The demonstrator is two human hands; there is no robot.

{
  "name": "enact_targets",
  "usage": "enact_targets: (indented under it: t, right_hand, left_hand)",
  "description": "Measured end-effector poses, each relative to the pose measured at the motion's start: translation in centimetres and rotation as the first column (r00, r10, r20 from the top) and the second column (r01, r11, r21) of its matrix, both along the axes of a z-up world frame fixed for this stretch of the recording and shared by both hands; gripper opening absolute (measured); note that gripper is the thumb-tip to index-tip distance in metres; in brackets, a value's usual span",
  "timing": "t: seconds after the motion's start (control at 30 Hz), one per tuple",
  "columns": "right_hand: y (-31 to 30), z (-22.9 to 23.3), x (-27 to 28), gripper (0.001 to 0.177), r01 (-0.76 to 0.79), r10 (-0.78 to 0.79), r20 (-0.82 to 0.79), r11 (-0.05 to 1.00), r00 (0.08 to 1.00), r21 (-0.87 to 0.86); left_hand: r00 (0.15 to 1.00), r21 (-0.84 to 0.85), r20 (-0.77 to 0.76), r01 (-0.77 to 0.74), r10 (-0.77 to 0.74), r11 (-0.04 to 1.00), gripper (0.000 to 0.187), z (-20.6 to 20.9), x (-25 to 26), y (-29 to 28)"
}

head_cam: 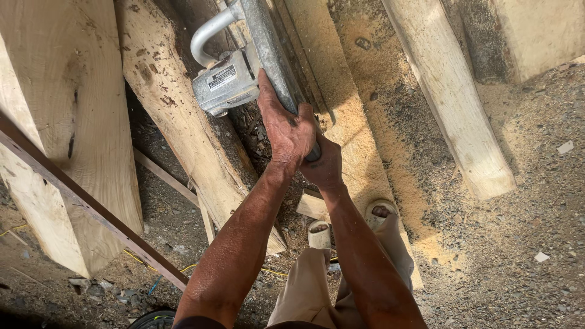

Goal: The person uses a large circular saw to cut through thick wooden beams. They guide the saw with both hands along the length of the wood, repositioning themselves and the saw as the cut progresses through multiple large timber pieces.

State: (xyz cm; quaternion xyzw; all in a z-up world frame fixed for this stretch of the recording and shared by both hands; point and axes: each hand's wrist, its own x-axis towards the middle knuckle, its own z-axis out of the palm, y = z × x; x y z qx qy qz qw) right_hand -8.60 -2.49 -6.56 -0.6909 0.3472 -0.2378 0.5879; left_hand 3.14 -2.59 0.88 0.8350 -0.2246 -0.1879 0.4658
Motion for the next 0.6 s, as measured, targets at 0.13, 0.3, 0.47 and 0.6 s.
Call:
enact_targets:
  t: [0.13, 0.3, 0.47, 0.6]
  right_hand:
    - [-0.38, 0.03, 0.20, 0.047, -0.017, 0.020, -0.065, 0.999, 0.998, 0.042]
    - [-0.31, -0.01, 0.24, 0.050, -0.018, 0.019, -0.026, 0.999, 0.999, 0.029]
    - [-0.36, -0.09, 0.36, 0.051, -0.015, 0.015, 0.002, 1.000, 1.000, 0.018]
    - [-0.28, -0.42, 0.27, 0.046, -0.021, 0.020, 0.030, 1.000, 0.999, 0.010]
  left_hand:
    - [1.000, 0.016, 0.011, 0.003, -0.004, 1.000, 0.102, 0.26, 0.24, -0.37]
    - [0.999, 0.027, -0.043, -0.015, 0.016, 1.000, 0.100, 0.60, 0.32, -0.50]
    - [1.000, 0.034, 0.004, -0.009, 0.009, 0.999, 0.101, 0.48, 0.41, -0.44]
    - [1.000, -0.008, 0.004, 0.003, -0.003, 1.000, 0.102, 0.32, 0.43, -0.48]
